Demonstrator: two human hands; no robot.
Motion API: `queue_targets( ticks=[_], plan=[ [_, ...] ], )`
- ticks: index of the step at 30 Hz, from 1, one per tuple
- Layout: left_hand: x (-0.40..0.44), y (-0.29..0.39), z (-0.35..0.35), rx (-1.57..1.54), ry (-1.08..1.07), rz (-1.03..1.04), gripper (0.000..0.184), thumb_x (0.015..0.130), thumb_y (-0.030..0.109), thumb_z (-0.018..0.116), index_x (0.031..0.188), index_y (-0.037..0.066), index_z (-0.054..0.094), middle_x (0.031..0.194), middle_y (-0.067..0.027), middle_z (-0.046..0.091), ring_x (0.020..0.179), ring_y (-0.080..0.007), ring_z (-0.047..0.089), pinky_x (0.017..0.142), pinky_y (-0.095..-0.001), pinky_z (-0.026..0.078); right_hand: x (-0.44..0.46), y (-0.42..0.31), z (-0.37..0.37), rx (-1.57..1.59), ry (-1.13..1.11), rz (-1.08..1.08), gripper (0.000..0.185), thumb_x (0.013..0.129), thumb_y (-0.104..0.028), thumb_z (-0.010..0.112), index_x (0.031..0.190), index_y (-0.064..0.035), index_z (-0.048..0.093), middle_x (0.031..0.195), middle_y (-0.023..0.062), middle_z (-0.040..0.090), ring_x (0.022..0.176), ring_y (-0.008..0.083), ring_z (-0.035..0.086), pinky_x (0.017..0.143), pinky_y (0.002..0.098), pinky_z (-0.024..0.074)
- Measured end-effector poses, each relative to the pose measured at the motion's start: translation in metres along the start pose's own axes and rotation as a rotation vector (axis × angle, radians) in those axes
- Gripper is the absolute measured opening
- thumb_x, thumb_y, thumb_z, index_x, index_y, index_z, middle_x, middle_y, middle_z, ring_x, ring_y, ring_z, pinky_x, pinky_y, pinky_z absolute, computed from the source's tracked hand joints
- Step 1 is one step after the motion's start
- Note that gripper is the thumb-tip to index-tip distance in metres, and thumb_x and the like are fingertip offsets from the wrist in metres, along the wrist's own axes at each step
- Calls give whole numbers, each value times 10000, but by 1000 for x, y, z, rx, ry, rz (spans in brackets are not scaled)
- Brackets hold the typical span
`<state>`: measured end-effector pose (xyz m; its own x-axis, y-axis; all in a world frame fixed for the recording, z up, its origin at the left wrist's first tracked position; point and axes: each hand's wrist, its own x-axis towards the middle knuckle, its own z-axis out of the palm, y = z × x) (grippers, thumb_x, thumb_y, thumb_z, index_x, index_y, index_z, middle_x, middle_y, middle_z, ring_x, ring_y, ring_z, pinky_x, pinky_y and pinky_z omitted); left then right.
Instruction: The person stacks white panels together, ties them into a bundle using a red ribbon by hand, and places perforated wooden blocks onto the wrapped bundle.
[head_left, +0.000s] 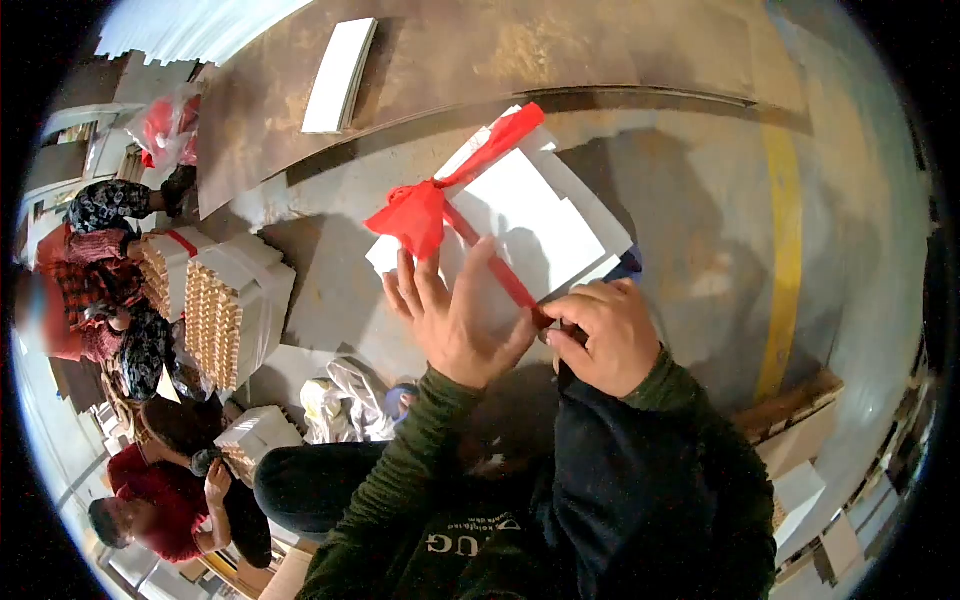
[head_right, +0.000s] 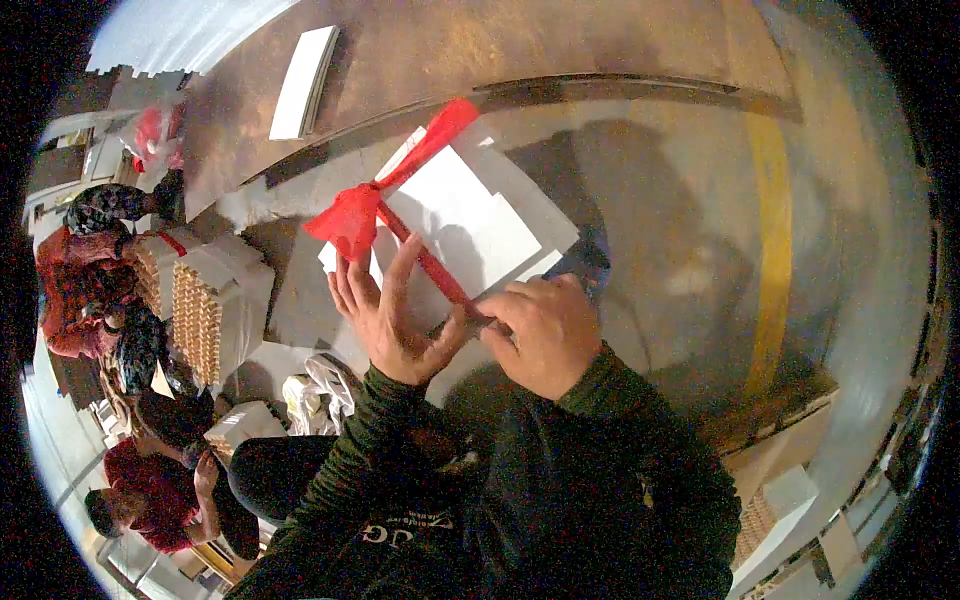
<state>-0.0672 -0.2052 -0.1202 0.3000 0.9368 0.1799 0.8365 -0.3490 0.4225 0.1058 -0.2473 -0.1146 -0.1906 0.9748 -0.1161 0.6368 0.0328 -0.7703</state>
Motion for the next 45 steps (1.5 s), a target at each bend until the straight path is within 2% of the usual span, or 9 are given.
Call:
queue_targets(
  ticks=[3,5,8,19,21,28,33,37,45],
  plan=[
    [4,-13,-8,-68,-107,19,691,589,321,676,1218,104,489,1256,-188,378,1232,-348,281,1023,-483,158,2,2,0,24,-20,34,155,710,-207,646,818,-102,610,688,28,589,678,226,566,623,367,362],
    [16,-29,-14,-197,8,-154,585,648,187,637,1201,55,500,1188,-182,440,1140,-317,396,980,-415,273,1,4,0,38,11,38,146,710,-208,649,805,-106,607,676,21,588,661,220,566,619,366,361],
    [35,-49,-16,-160,21,-10,491,698,144,609,1183,127,533,1095,-150,493,975,-297,462,871,-375,320,1,4,2,59,40,31,135,711,-210,656,786,-111,602,659,9,588,638,209,567,612,362,361],
    [32,-62,-7,-159,8,84,385,684,71,607,1065,125,620,1007,-126,539,857,-287,497,785,-357,374,4,5,3,63,99,-31,130,706,-179,667,771,-79,616,640,29,599,594,198,569,568,326,372],
    [31,-63,-6,-139,51,158,377,687,57,603,1058,121,620,987,-118,553,827,-294,506,766,-354,387,2,5,4,84,53,21,117,715,-203,650,790,-127,603,675,0,600,644,190,574,609,354,362],
    [32,-57,-12,-231,49,67,261,670,52,617,930,81,614,917,-95,576,785,-265,518,728,-342,397,2,5,3,71,60,15,114,719,-203,646,791,-125,604,677,5,597,652,205,572,611,360,361],
    [28,-59,-17,-465,-58,-264,238,659,75,644,892,62,603,852,-77,584,718,-239,511,663,-319,395,1,6,1,50,64,4,116,725,-208,640,794,-122,603,685,7,602,658,209,574,611,367,368],
    [42,-53,-11,-261,95,-11,253,659,103,688,900,57,629,836,-84,595,706,-246,513,676,-321,401,2,6,1,40,29,21,120,726,-211,640,797,-122,602,688,4,603,664,206,576,613,366,366],
    [63,-62,-14,-207,-105,-194,154,677,187,681,789,82,679,774,-87,626,749,-260,566,687,-336,438,3,5,1,53,76,-16,115,725,-185,647,779,-87,621,703,43,624,656,224,582,610,340,382]
  ],
)
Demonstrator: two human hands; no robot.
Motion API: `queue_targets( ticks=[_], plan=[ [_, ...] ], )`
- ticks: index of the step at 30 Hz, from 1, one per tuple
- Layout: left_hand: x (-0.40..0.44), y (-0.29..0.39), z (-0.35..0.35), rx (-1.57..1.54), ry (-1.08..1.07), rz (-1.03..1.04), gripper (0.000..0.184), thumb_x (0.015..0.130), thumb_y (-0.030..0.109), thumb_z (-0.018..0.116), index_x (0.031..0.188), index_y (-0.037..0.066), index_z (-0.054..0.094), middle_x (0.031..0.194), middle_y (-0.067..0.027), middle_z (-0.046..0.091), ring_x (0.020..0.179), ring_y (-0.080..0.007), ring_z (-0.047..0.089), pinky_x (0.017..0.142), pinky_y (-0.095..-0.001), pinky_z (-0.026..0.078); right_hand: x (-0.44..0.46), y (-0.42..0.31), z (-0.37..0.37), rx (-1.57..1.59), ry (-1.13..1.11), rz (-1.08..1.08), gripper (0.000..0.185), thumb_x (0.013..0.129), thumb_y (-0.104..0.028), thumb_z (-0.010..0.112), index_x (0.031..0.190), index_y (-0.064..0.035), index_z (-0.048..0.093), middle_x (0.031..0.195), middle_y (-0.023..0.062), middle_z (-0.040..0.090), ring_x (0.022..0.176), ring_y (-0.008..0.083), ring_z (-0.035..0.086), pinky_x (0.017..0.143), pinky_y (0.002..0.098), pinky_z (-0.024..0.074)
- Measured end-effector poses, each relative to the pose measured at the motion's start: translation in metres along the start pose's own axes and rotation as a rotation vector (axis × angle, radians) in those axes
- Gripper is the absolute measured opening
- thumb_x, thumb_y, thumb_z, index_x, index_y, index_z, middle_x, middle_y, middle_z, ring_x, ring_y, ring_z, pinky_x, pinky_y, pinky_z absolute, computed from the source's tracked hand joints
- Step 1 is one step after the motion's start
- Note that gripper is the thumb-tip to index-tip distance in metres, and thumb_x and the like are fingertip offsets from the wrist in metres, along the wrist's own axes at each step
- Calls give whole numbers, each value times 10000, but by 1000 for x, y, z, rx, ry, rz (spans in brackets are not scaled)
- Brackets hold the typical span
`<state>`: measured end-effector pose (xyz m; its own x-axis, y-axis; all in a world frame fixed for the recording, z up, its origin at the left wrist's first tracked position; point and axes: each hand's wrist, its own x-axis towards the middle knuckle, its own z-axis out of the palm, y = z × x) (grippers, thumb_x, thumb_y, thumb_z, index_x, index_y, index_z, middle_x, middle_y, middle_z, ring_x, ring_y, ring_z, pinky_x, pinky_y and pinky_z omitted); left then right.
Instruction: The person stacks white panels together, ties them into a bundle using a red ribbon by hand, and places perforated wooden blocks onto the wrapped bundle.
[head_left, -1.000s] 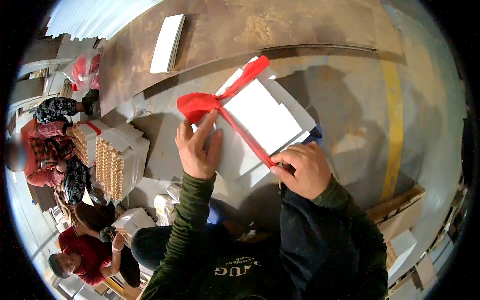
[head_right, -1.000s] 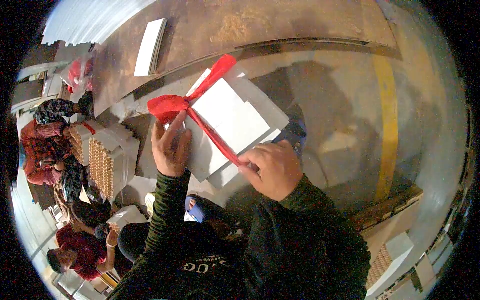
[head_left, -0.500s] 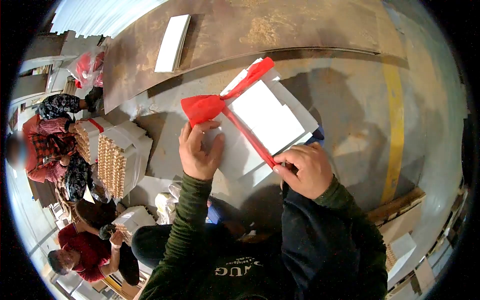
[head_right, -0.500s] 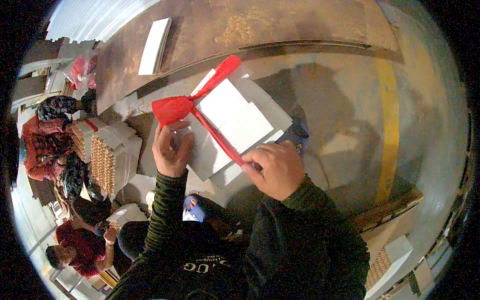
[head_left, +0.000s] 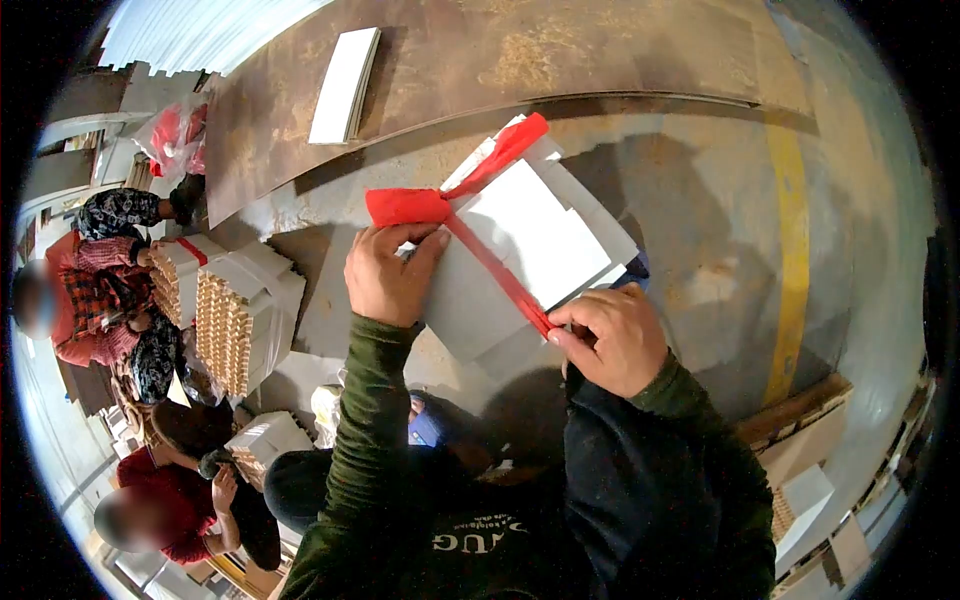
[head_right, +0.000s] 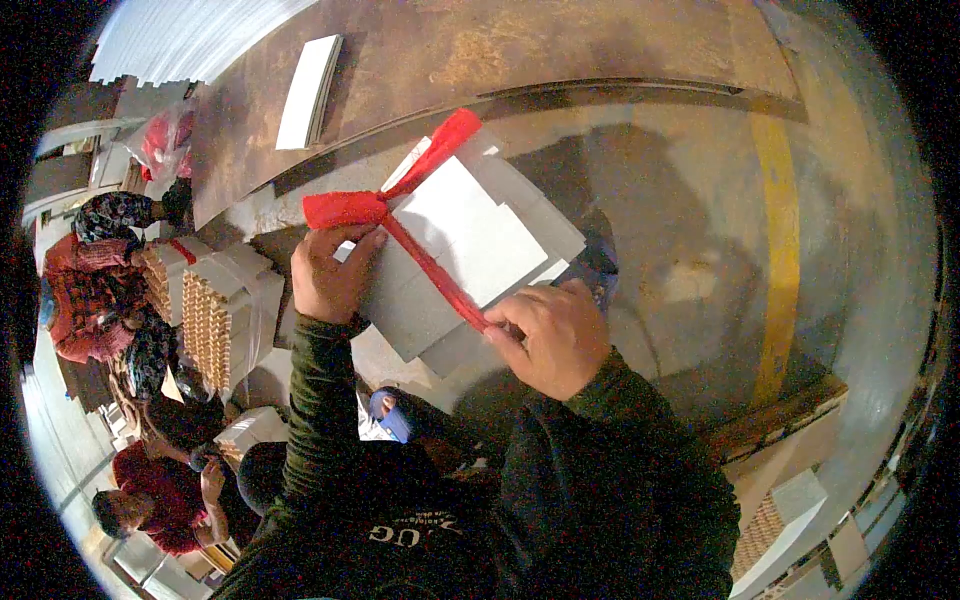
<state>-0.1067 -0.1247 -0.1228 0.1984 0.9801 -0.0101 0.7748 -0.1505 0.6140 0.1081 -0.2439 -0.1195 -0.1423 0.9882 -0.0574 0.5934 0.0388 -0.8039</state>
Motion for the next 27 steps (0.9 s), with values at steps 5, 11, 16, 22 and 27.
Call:
queue_targets(
  ticks=[5,11,16,22,27],
  plan=[
    [0,8,-7,98,-10,105,142,690,186,656,793,92,680,767,-110,629,716,-278,590,641,-344,462,1,-1,-1,-10,-8,5,110,727,-180,642,774,-83,619,699,44,621,653,225,581,602,339,382],
    [0,-7,-5,101,17,153,130,727,130,626,838,84,676,794,-137,628,709,-267,601,641,-311,466,0,1,0,8,-17,-2,113,732,-191,634,783,-95,605,694,30,610,660,220,577,616,351,378],
    [-5,-12,-14,-459,-135,-153,148,781,72,602,910,16,649,839,-125,635,732,-168,593,659,-257,450,-2,1,-1,27,-50,36,108,738,-200,628,786,-111,589,693,14,598,674,210,576,636,363,375],
    [-11,-6,2,-94,26,98,185,688,114,679,851,29,652,767,-108,605,695,-220,563,655,-293,443,1,0,-1,29,-29,22,104,733,-193,629,782,-111,587,690,13,596,668,215,574,631,365,375],
    [-6,3,1,23,88,113,120,681,120,665,749,31,622,767,-119,603,709,-287,559,634,-345,441,3,0,0,13,-10,-3,102,722,-172,644,762,-86,607,697,39,621,635,223,580,594,335,374]
  ],
)
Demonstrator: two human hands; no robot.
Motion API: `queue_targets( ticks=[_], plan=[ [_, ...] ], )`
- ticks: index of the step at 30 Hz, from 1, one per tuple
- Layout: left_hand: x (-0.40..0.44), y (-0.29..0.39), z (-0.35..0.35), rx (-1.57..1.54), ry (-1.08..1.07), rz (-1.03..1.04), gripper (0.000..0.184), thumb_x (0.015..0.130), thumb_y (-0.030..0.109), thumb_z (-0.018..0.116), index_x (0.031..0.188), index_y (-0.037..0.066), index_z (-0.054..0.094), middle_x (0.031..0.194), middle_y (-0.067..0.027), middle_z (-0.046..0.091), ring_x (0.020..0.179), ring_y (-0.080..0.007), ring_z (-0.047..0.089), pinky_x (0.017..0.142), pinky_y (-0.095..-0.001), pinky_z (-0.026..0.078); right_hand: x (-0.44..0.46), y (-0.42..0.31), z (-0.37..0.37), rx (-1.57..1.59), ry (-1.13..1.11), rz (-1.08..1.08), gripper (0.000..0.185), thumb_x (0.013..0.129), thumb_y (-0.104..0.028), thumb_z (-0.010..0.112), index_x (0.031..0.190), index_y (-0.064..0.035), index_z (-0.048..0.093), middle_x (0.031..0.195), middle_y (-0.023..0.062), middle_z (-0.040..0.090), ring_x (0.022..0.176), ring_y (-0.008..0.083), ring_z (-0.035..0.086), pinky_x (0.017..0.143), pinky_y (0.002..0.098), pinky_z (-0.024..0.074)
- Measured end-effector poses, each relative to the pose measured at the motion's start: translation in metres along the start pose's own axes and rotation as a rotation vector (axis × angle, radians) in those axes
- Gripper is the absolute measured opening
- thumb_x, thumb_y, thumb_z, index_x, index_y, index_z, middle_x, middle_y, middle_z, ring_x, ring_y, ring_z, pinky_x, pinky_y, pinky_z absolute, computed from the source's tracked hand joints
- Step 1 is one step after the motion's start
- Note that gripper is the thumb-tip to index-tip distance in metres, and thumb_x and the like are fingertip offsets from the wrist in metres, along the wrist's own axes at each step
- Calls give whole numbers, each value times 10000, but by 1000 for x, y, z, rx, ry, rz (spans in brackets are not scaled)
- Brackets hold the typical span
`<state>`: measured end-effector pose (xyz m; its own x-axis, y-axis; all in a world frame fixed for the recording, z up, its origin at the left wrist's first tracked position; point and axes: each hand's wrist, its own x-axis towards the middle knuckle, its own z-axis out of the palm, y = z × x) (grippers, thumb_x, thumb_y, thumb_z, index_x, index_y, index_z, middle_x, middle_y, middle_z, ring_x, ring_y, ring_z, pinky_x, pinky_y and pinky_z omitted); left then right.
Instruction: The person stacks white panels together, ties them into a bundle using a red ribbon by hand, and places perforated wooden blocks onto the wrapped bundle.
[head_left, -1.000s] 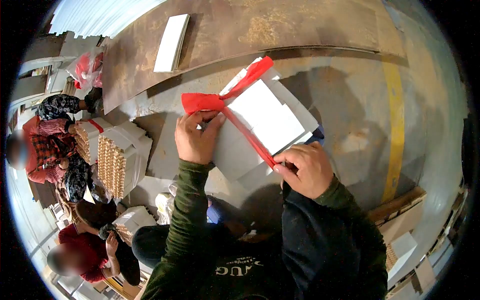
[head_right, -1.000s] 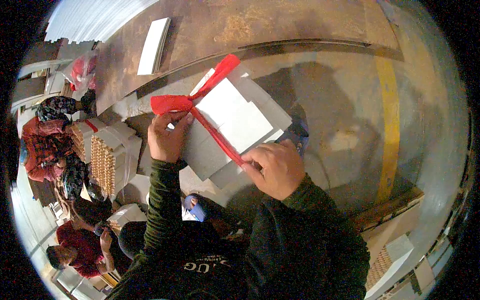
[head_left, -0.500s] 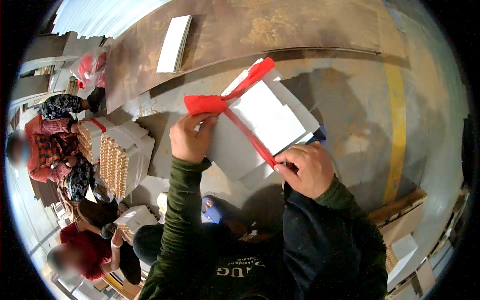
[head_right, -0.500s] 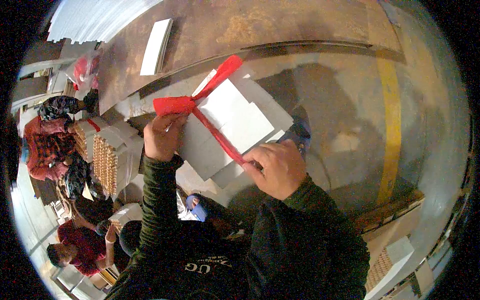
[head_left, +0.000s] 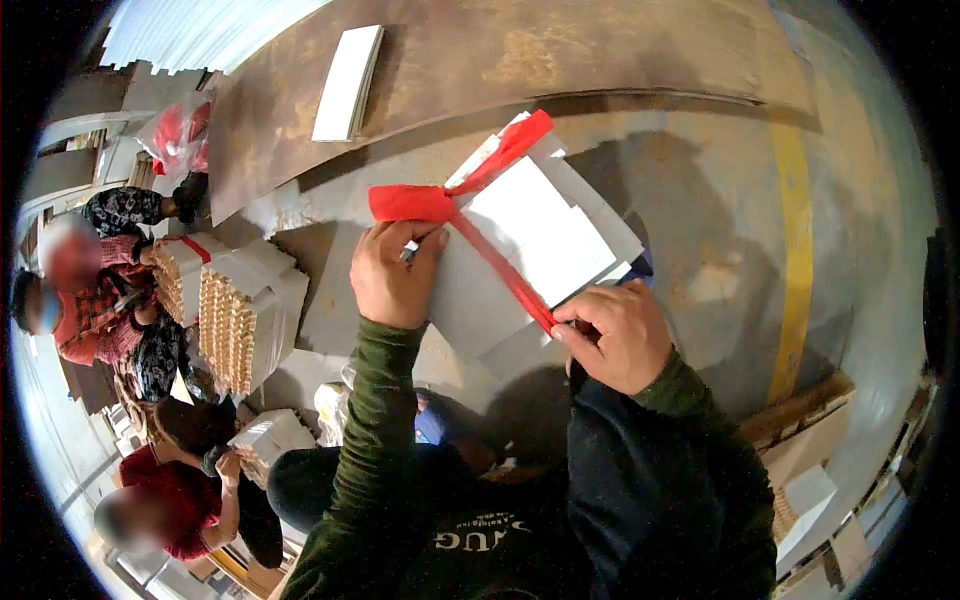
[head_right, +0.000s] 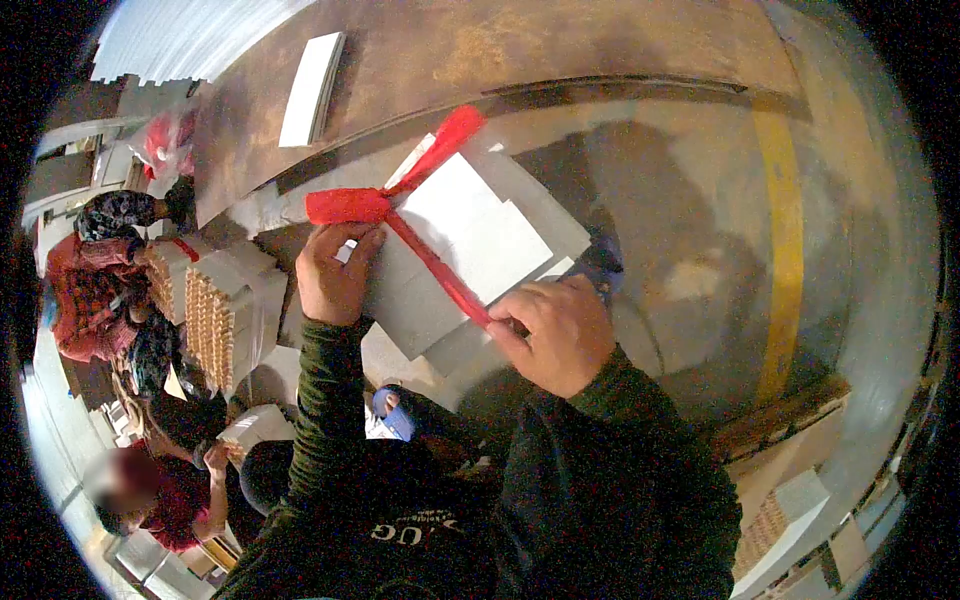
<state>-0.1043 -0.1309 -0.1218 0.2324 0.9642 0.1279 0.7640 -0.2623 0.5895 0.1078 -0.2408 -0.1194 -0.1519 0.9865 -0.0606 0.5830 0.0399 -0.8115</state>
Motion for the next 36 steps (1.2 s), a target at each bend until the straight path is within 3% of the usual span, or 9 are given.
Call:
queue_targets(
  ticks=[7,10,17,19,23,25,28,31,36],
  plan=[
    [3,-11,-1,70,21,26,83,736,80,612,805,34,621,727,-109,611,625,-246,580,598,-304,450,-1,0,-1,-17,21,-15,102,721,-170,647,764,-85,611,687,40,616,626,224,578,590,336,374],
    [6,-50,-10,-631,46,-442,158,862,132,530,840,-11,594,714,-47,602,667,-110,578,633,-250,465,-2,-1,-4,16,-49,55,116,732,-205,636,790,-111,602,679,28,600,643,230,569,622,365,370],
    [14,-149,-45,-1168,172,-716,194,895,227,488,847,51,556,663,-32,558,656,-186,588,668,-322,496,-1,-1,-3,29,-56,28,113,728,-191,636,794,-105,603,696,31,609,651,222,574,612,371,362],
    [19,-166,-42,-1409,45,-711,227,907,266,449,848,69,545,671,-38,562,685,-218,588,697,-365,488,-1,0,1,14,1,2,118,724,-190,639,795,-102,605,704,38,614,652,227,575,608,368,360],
    [29,-185,-22,-1341,126,-823,410,913,426,353,879,76,565,712,-48,576,754,-253,588,743,-399,469,1,-5,-3,-19,-26,60,99,725,-196,639,776,-116,612,718,41,623,662,238,581,619,362,370],
    [40,-206,-3,-1419,75,-812,516,912,480,285,994,49,556,886,-92,599,900,-283,563,846,-430,423,2,-7,-4,-27,-27,71,95,727,-200,638,773,-120,614,719,39,624,662,235,582,622,364,370],
    [78,-225,32,-1472,349,-1063,544,920,461,236,1162,36,474,1224,-129,472,1115,-326,437,965,-468,319,2,-8,-4,-33,-27,66,92,732,-208,636,769,-127,616,716,32,624,658,225,585,627,366,368],
    [122,-221,43,-1599,688,-979,448,901,408,298,1130,74,489,1185,-104,506,1087,-317,460,936,-487,326,1,-5,-4,-16,-45,107,100,737,-221,637,774,-131,613,695,16,618,645,204,584,629,361,358],
    [132,-180,6,-1845,755,-958,514,922,403,221,1204,33,439,1226,-114,485,1146,-264,442,959,-484,330,0,-5,-2,2,-45,90,93,745,-214,634,794,-139,608,681,1,607,634,189,574,631,346,351]
  ],
)
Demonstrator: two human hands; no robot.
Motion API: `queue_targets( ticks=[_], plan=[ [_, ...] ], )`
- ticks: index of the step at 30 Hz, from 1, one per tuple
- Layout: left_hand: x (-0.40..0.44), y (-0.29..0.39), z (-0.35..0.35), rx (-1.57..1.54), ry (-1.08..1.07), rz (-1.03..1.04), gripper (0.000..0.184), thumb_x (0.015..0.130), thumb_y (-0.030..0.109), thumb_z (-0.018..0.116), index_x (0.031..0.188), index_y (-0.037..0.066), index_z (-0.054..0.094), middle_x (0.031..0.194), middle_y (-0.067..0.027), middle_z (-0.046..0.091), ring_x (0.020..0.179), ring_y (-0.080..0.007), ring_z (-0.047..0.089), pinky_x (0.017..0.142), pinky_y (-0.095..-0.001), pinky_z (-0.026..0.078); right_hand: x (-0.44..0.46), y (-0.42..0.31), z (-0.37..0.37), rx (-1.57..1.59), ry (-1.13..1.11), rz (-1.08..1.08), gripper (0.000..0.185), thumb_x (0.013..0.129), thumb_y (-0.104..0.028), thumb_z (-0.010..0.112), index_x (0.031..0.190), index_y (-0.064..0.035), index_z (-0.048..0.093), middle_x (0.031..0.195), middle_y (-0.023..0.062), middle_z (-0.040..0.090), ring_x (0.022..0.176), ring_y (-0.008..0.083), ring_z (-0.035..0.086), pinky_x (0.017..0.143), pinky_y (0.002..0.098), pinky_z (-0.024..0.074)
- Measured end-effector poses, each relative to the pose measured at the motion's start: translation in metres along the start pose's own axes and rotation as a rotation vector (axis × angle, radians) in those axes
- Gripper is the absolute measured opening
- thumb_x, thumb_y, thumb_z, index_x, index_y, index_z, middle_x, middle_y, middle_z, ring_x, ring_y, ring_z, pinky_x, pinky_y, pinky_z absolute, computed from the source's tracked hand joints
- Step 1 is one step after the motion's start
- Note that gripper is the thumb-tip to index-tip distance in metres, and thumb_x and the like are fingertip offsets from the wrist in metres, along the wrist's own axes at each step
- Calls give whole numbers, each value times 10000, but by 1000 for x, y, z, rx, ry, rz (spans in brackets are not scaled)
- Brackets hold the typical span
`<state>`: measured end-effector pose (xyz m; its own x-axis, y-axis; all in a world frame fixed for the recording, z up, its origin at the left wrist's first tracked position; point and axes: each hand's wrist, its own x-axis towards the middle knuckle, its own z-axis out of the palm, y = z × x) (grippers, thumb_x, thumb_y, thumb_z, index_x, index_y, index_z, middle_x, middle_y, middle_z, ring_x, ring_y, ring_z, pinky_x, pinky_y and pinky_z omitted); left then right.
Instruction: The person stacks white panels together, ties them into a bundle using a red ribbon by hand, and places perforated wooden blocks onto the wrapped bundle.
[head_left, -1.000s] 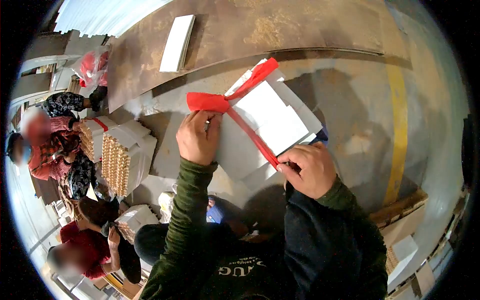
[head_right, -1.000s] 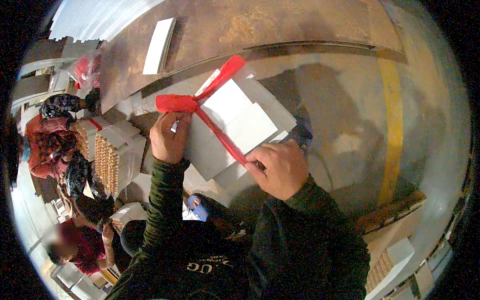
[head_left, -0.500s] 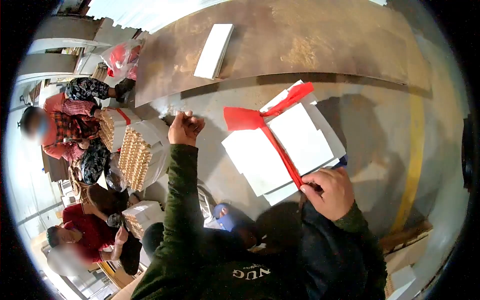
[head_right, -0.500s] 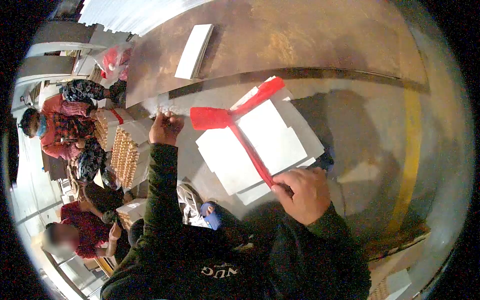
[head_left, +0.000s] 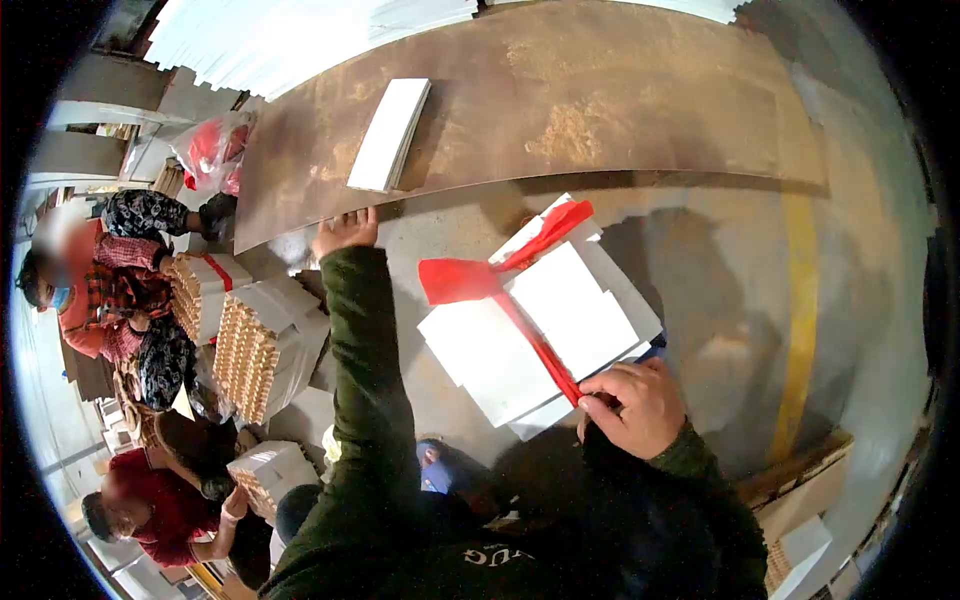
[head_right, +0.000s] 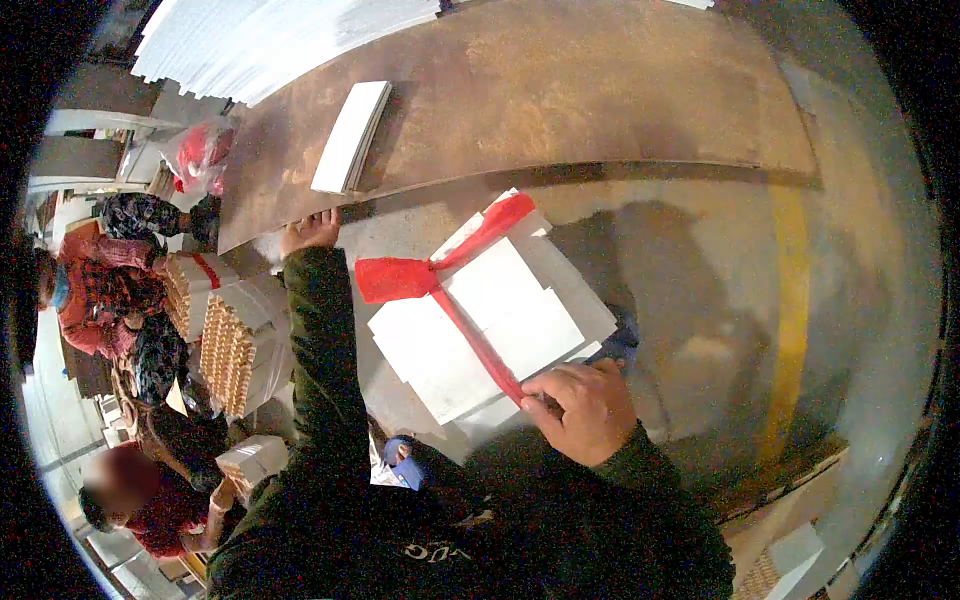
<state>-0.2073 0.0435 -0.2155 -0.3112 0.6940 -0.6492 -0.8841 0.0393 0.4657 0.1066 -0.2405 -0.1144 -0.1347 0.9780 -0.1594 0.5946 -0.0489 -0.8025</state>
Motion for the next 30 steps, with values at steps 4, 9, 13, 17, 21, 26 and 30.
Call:
queue_targets(
  ticks=[4,9,13,17,21,26,30],
  plan=[
    [-27,0,-44,-12,-198,-52,543,914,449,229,1258,71,414,1271,-124,442,1201,-289,386,976,-484,323,0,0,-1,-62,-2,-9,93,744,-206,632,805,-139,610,697,5,610,646,200,575,633,343,353],
    [-18,7,-57,78,-54,-62,604,851,560,375,1263,120,400,1257,-114,416,1131,-275,416,930,-439,350,4,-2,0,-12,-33,25,89,744,-207,627,781,-126,614,712,31,616,657,229,578,643,351,369],
    [54,22,-46,180,39,199,373,832,443,552,907,87,471,803,-66,533,680,-181,485,588,-339,429,7,-5,0,-45,-35,45,95,742,-209,628,744,-115,615,720,51,620,662,244,579,642,355,388],
    [64,29,-50,551,-38,405,222,837,251,593,799,80,457,632,-46,500,508,-153,453,467,-264,396,8,-4,4,-34,-2,30,94,736,-209,635,733,-118,614,705,47,620,650,240,580,625,351,401],
    [69,58,-83,886,-342,372,180,826,172,597,769,38,491,629,-70,548,525,-144,482,474,-266,400,6,-7,2,-71,-39,71,189,659,-276,714,729,-132,613,664,14,607,618,194,581,608,343,412],
    [4,30,-114,910,-383,209,160,846,175,562,759,50,516,592,-24,487,519,-119,460,525,-264,414,7,-3,11,-232,123,-87,242,603,-256,748,628,-140,538,533,-53,520,510,136,526,527,299,365],
    [-47,-29,-124,1058,-423,176,172,855,192,547,765,46,547,590,-4,486,489,-92,417,510,-238,377,3,-1,19,-210,219,-98,176,617,-136,674,609,-137,498,531,-38,501,518,164,520,543,303,360]
  ],
)
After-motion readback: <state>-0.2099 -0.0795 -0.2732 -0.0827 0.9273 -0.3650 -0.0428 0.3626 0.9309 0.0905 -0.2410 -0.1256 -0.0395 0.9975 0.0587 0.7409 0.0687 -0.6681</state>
